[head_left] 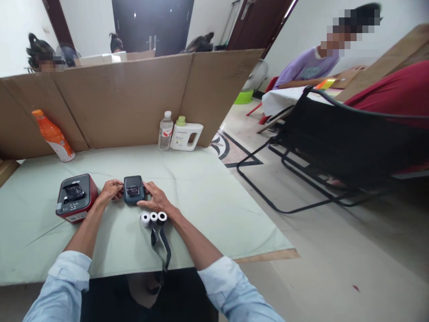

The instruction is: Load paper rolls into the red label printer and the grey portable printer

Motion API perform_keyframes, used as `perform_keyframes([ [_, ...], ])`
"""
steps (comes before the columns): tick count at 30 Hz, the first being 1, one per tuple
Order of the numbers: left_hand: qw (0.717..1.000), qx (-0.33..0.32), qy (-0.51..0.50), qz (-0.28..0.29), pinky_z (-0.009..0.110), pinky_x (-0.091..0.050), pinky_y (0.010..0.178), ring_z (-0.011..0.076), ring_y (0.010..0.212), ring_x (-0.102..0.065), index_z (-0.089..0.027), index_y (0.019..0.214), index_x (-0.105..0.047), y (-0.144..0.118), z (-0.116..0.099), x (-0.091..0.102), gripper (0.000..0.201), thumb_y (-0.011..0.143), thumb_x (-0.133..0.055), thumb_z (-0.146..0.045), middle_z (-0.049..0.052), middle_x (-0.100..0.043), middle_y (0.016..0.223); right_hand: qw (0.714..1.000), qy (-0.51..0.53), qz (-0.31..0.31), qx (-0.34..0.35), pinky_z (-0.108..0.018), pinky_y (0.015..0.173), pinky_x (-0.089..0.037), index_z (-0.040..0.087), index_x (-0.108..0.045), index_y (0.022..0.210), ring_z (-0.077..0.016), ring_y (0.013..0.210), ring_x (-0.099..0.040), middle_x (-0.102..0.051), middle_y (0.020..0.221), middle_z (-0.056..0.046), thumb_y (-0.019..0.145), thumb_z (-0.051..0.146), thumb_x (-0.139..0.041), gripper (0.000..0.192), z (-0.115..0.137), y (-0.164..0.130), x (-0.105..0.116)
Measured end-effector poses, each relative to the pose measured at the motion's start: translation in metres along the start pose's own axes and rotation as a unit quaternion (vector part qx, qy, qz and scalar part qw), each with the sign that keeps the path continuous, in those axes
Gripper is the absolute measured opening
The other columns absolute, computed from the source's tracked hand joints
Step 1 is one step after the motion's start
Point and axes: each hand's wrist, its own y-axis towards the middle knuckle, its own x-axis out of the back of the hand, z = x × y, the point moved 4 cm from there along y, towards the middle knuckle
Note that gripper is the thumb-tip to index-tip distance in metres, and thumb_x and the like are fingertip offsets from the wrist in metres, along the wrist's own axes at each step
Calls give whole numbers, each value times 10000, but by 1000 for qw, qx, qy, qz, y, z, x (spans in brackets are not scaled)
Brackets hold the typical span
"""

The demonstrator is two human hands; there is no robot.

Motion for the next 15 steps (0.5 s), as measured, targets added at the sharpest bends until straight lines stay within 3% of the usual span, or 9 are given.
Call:
perform_keyframes([
  [15, 999, 16, 12, -27, 171, -412, 411, 95, 426, -575, -154, 781, -645, 12, 13, -3, 101, 771, -732, -203, -9, -645, 584, 1000, -2, -9, 7, -399, 909, -550, 253, -508, 1517, -233, 950, -609, -587, 1162, -76, 785, 575, -828, 862, -2, -3, 1],
])
